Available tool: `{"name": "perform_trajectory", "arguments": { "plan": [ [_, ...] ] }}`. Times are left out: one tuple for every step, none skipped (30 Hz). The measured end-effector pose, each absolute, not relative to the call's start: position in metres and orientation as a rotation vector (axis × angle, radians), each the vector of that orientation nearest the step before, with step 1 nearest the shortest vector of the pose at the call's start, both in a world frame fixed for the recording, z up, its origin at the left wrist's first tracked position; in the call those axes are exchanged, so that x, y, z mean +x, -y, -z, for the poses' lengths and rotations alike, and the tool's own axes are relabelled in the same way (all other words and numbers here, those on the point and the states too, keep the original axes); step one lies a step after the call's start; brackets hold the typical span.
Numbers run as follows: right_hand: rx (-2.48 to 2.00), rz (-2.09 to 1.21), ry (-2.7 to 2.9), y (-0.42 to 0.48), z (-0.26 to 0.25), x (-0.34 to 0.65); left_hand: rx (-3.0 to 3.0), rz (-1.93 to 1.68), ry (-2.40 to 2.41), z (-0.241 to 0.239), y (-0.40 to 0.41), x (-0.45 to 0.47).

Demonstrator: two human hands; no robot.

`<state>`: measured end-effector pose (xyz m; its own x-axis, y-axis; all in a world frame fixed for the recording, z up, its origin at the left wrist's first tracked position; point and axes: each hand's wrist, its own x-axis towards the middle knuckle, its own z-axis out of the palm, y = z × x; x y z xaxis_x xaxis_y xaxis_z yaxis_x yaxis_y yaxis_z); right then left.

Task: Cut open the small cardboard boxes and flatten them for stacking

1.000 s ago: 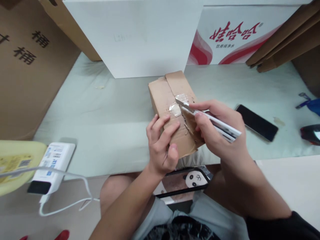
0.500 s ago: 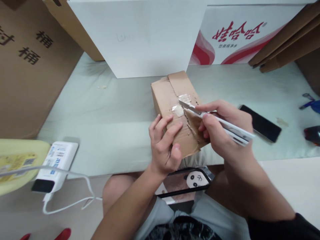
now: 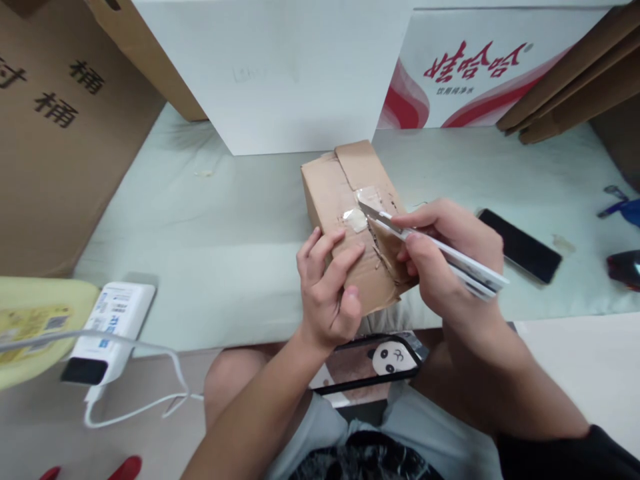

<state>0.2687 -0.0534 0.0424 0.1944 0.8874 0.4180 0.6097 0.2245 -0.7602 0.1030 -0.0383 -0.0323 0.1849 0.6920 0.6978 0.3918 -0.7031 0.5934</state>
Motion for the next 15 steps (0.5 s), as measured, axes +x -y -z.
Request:
{"name": "perform_trajectory", "arguments": {
  "plan": [
    [-1.472,-0.345,1.498,0.054,-0.041,0.269,2.187,-1.525,-1.034,0.032,0.038,0.103],
    [-1.465,-0.339,1.490,0.054,-0.041,0.270,2.191,-1.525,-1.034,0.032,0.038,0.103],
    [-1.459,-0.336,1.488,0.053,-0.041,0.270,2.196,-1.522,-1.035,0.032,0.038,0.103],
    [-1.457,-0.341,1.489,0.052,-0.041,0.270,2.199,-1.518,-1.038,0.032,0.038,0.103],
    [-1.459,-0.351,1.495,0.052,-0.042,0.270,2.204,-1.513,-1.041,0.032,0.038,0.103],
    [-1.464,-0.366,1.504,0.051,-0.043,0.270,2.206,-1.508,-1.045,0.032,0.038,0.102],
    [-1.475,-0.384,1.514,0.049,-0.045,0.269,2.208,-1.504,-1.048,0.032,0.038,0.102],
    [-1.486,-0.400,1.523,0.048,-0.046,0.269,2.211,-1.502,-1.050,0.032,0.038,0.102],
    [-1.492,-0.411,1.530,0.047,-0.048,0.268,2.214,-1.502,-1.049,0.032,0.038,0.102],
    [-1.493,-0.421,1.538,0.047,-0.049,0.267,2.216,-1.503,-1.048,0.032,0.038,0.102],
    [-1.489,-0.426,1.542,0.046,-0.050,0.266,2.219,-1.504,-1.047,0.032,0.038,0.102],
    [-1.486,-0.428,1.545,0.046,-0.050,0.266,2.223,-1.504,-1.049,0.032,0.038,0.102],
    [-1.483,-0.426,1.551,0.046,-0.051,0.265,2.228,-1.503,-1.053,0.032,0.038,0.102],
    [-1.479,-0.416,1.563,0.046,-0.051,0.265,2.233,-1.500,-1.059,0.032,0.038,0.102],
    [-1.475,-0.398,1.581,0.046,-0.051,0.265,2.236,-1.496,-1.063,0.032,0.038,0.102]
  ]
}}
